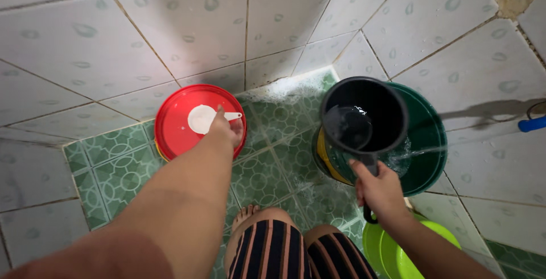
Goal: The person cleans a bathroom sink by rinsing a cloth in a bucket of water, adding a cleaning powder from a red container, and then scrubbing the sink basin and faucet with the pink cloth.
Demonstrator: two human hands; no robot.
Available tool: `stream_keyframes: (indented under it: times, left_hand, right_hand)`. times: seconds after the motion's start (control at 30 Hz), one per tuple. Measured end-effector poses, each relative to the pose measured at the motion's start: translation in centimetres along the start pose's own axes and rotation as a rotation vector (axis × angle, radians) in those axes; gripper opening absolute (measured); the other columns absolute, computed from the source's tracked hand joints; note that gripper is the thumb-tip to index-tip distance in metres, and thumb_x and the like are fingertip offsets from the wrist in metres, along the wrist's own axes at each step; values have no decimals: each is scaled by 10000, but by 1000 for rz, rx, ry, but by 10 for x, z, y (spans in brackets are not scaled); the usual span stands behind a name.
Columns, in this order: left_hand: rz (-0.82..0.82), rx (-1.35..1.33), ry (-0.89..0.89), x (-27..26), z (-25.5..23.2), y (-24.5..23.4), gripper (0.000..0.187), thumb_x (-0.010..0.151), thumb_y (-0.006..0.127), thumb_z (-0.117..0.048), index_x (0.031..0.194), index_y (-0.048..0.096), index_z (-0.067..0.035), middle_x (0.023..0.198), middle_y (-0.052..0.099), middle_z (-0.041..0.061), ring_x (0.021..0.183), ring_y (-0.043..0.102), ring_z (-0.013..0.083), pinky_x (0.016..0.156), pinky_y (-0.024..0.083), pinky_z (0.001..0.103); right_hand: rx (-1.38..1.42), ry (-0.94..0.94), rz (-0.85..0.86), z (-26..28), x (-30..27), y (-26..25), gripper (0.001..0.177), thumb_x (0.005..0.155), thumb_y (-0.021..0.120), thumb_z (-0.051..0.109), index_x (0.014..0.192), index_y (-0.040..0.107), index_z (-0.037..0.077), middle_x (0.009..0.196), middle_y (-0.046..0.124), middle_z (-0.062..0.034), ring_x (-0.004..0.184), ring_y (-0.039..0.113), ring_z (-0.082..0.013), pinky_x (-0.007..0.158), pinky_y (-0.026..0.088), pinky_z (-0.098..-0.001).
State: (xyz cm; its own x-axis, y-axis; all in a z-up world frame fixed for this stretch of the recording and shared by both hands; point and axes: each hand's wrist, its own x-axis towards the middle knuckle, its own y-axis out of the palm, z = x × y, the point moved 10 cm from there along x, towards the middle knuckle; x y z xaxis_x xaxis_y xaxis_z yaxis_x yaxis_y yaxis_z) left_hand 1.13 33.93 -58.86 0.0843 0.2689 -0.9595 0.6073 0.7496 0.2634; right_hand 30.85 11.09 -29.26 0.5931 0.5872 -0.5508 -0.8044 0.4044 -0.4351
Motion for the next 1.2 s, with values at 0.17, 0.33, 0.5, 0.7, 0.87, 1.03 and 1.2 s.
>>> stream_keyframes:
  times: [0.17, 0.33, 0.5, 0.7, 0.87, 1.03, 1.2]
  left_hand:
    - [-12, -121, 16, 65, -9, 0, 410, 935, 710, -524, 1169, 646, -194, 817, 572, -19, 686, 574, 110, 569, 525, 213]
    - [95, 49, 201, 152, -22, -3, 281, 1001, 414, -114, 1070, 634, -274, 874, 755, -39, 637, 431, 127, 500, 388, 307]
    - [190, 399, 421, 80, 2, -12, 144, 1004, 517, -148, 944, 639, -101, 815, 657, 84, 687, 595, 187, 561, 441, 368]
    - [175, 1230, 665, -135, 49, -34, 281, 932, 623, -295, 873, 718, -37, 787, 738, 113, 723, 683, 248, 658, 500, 425]
    - [82, 1590, 642, -271, 64, -34, 341, 934, 644, -401, 979, 719, -72, 846, 754, 90, 824, 724, 277, 747, 527, 422]
    - [284, 1692, 710, -383, 89, 18, 300, 910, 655, -386, 1007, 701, -106, 876, 765, 72, 900, 732, 265, 813, 528, 413]
    - [405, 1737, 690, -455, 123, 64, 296, 931, 629, -374, 1011, 685, -94, 865, 778, 53, 879, 740, 244, 812, 541, 396]
  right_hand:
    - [58, -34, -140, -25, 17, -17, 320, 932, 679, 285, 936, 562, -13, 550, 537, -83, 455, 515, -197, 488, 439, -357]
    - [108, -18, -225, -61, 44, -28, 278, 943, 665, 253, 947, 541, 4, 587, 556, -100, 499, 535, -225, 522, 445, -364]
    - [90, 158, -85, -99, 71, -30, 323, 966, 683, 292, 930, 565, -6, 680, 589, -80, 601, 586, -193, 604, 450, -334]
    - [53, 472, -75, -93, 62, -63, 358, 955, 636, 363, 1097, 638, 35, 972, 700, -135, 897, 670, -224, 797, 553, -371]
    - [-182, -133, -641, -34, 66, -222, 667, 912, 755, 201, 1399, 362, -31, 1341, 484, -235, 1220, 497, -341, 1005, 419, -438]
    - [-375, -540, -1014, 50, 42, -364, 968, 869, 870, 71, 1554, 208, -104, 1491, 344, -344, 1353, 400, -421, 1110, 349, -464]
    - [-65, -198, -479, 41, 82, -366, 605, 919, 790, 157, 1435, 521, -11, 1230, 655, -140, 1069, 603, -233, 871, 487, -357]
